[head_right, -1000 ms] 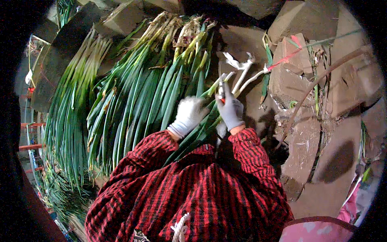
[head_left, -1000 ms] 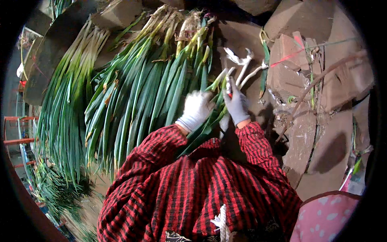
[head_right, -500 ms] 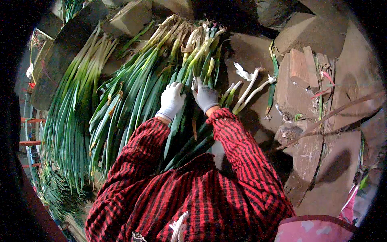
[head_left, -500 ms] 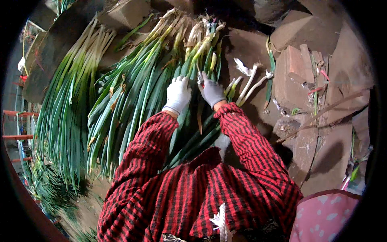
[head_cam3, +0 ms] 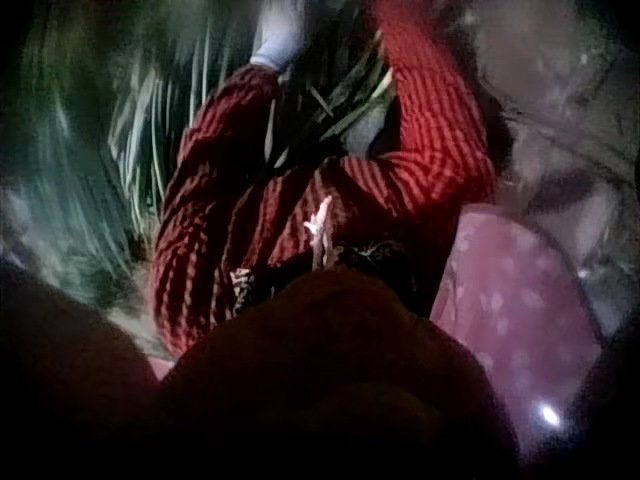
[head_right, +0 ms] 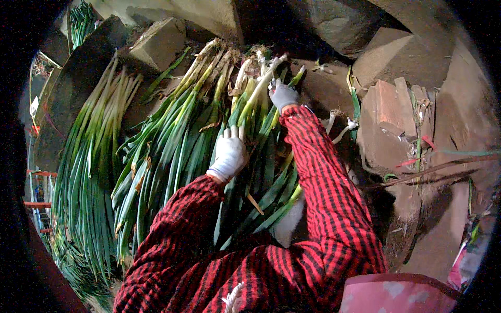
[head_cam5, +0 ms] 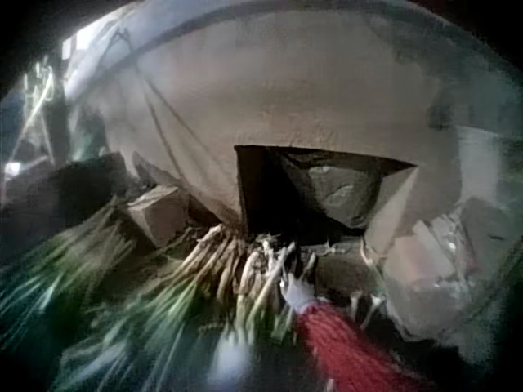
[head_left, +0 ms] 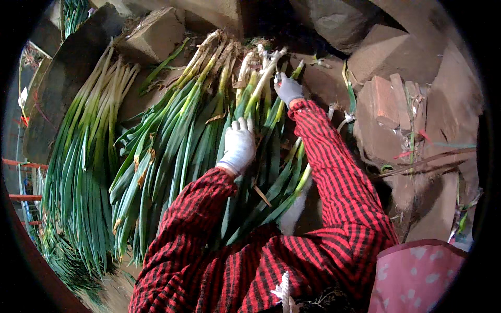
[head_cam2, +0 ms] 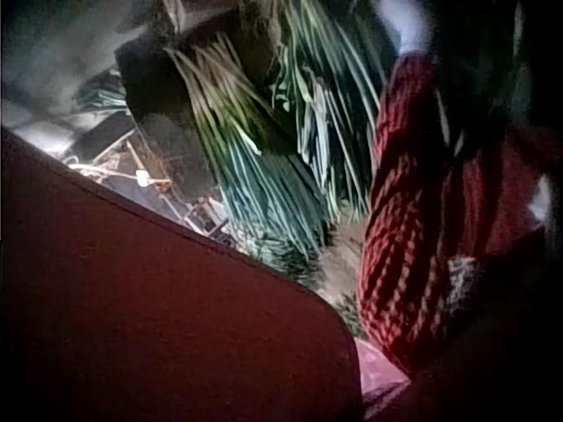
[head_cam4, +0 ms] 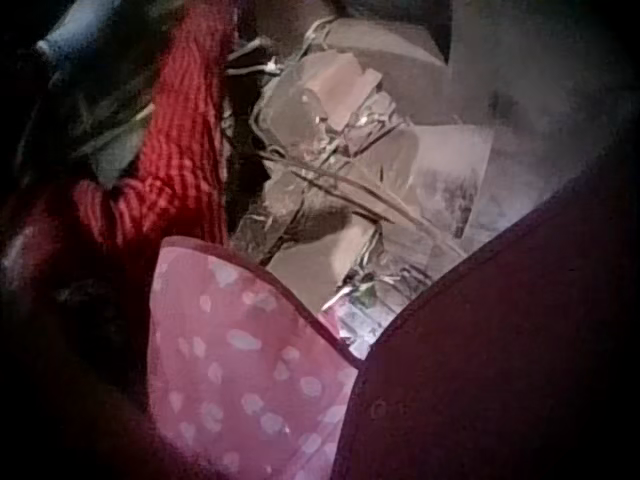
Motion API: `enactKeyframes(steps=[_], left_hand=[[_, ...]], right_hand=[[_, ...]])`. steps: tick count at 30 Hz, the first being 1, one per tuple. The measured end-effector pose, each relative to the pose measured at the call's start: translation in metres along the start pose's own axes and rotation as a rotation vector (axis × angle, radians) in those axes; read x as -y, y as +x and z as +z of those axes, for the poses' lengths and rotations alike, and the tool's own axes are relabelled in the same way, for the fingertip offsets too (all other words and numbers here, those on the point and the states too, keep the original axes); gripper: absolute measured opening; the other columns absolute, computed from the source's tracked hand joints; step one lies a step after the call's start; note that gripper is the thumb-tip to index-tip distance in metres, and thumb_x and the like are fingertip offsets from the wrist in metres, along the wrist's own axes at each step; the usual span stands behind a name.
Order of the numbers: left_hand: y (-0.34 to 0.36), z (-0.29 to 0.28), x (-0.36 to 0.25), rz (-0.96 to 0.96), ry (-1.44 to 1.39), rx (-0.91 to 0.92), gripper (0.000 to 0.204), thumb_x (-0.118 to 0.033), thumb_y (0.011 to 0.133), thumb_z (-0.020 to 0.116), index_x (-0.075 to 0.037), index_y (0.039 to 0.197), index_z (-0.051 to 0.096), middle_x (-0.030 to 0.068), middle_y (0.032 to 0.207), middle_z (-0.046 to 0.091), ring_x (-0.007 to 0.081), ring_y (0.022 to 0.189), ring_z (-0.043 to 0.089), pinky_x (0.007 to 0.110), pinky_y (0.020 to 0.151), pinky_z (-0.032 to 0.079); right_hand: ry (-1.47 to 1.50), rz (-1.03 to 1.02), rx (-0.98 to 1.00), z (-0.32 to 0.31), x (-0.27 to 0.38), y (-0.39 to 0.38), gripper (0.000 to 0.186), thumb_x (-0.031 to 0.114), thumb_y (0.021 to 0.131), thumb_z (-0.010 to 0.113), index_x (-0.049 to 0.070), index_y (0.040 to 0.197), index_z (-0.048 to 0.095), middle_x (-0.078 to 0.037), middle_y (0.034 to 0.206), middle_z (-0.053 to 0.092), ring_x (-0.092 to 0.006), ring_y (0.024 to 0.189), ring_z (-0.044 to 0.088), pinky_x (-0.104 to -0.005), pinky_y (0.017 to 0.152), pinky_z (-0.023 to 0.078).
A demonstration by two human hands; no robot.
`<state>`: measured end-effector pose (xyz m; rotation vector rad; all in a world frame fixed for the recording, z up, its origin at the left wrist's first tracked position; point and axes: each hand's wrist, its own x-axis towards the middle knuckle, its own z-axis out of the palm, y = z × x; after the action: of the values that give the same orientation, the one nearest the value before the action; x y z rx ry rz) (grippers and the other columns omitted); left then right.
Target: The person trims the ends of scallions using shears, bundles them together, and moves the bundles aside.
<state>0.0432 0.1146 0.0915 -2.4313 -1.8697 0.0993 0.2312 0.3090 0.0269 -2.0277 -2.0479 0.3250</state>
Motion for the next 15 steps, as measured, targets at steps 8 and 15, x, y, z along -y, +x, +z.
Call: enactKeyframes(steps=[8, 15], left_hand=[[0.069, 0.021, 0.041, -0.217, -0.43, 0.087, 0.022, -0.019, 0.078, 0.06, -0.002, 0.09, 0.067, 0.0219, 0.087, 0.067, 0.0371, 0.085, 0.066, 0.042, 0.08, 0.053], [-0.021, 0.004, 0.026, 0.14, -0.637, 0.19, 0.038, -0.011, 0.072, 0.061, -0.003, 0.109, 0.065, 0.0185, 0.092, 0.067, 0.0288, 0.089, 0.066, 0.036, 0.081, 0.052]], right_hand=[[0.151, -0.05, -0.043, -0.024, -0.02, -0.139, 0.048, 0.035, 0.088, 0.057, 0.016, 0.131, 0.048, -0.022, 0.084, 0.066, -0.0405, 0.075, 0.064, -0.0486, 0.065, 0.05], [0.208, -0.05, -0.129, -0.06, -0.04, -0.237, 0.056, 0.035, 0.089, 0.058, 0.014, 0.138, 0.042, -0.021, 0.099, 0.065, -0.0421, 0.072, 0.064, -0.0489, 0.062, 0.052]])
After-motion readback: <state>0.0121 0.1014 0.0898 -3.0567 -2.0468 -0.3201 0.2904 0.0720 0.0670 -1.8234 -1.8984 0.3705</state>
